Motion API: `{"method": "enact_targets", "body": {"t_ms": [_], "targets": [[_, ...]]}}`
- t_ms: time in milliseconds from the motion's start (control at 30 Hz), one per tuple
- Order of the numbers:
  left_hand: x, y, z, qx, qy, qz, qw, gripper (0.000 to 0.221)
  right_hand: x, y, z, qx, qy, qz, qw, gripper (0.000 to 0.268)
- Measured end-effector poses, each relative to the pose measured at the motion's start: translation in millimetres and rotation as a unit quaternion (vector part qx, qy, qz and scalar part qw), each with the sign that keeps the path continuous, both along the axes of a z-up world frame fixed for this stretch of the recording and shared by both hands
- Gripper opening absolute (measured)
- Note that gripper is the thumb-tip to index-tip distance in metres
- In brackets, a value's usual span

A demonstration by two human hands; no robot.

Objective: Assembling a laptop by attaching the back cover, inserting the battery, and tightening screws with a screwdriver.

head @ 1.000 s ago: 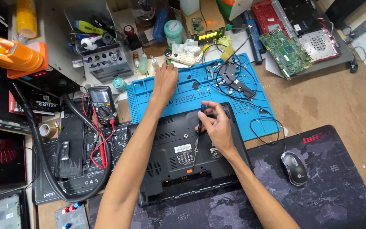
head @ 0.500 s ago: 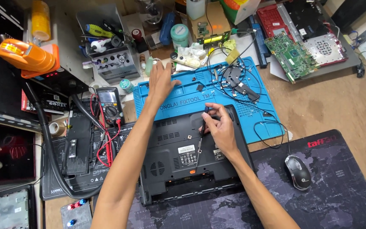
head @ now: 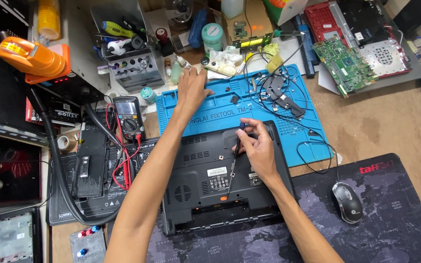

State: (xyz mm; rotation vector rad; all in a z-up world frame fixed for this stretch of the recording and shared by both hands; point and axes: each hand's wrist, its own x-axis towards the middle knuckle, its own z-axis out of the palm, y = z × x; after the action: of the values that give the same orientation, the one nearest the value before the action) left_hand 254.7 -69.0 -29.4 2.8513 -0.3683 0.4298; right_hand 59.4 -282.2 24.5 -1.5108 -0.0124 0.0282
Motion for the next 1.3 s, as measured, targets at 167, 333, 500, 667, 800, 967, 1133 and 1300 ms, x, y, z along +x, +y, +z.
{"method": "enact_targets", "body": {"t_ms": [167, 333, 500, 667, 800, 967, 1133, 1300], "targets": [[-14, -11, 23, 0.049, -0.022, -0.012, 0.998, 0.037, 0, 0, 0, -0.006, -0.004, 0.002, 1.000, 0.034], [-3, -5, 11, 0.039, -0.022, -0.008, 0.999, 0.021, 0, -1, -2, -0.002, -0.005, 0.004, 1.000, 0.034], [15, 1, -26, 0.052, 0.003, -0.082, 0.995, 0.014, 0, -1, -2, -0.003, -0.003, 0.006, 1.000, 0.034], [-1, -11, -13, 0.074, -0.031, -0.054, 0.995, 0.016, 0, -1, -2, -0.006, -0.002, 0.006, 1.000, 0.034], [-9, -20, -16, 0.090, -0.078, -0.025, 0.993, 0.013, 1, 0, -2, -0.005, -0.004, 0.005, 1.000, 0.033], [-1, -26, -26, 0.051, -0.030, -0.003, 0.998, 0.012, 1, -1, -5, 0.000, -0.008, 0.005, 1.000, 0.034], [20, -23, -40, 0.008, 0.062, 0.038, 0.997, 0.019, 2, -5, -10, 0.010, -0.015, 0.008, 1.000, 0.035], [-35, -10, 34, -0.185, 0.042, -0.013, 0.982, 0.007, 1, -5, -9, 0.040, -0.026, 0.014, 0.999, 0.042]]}}
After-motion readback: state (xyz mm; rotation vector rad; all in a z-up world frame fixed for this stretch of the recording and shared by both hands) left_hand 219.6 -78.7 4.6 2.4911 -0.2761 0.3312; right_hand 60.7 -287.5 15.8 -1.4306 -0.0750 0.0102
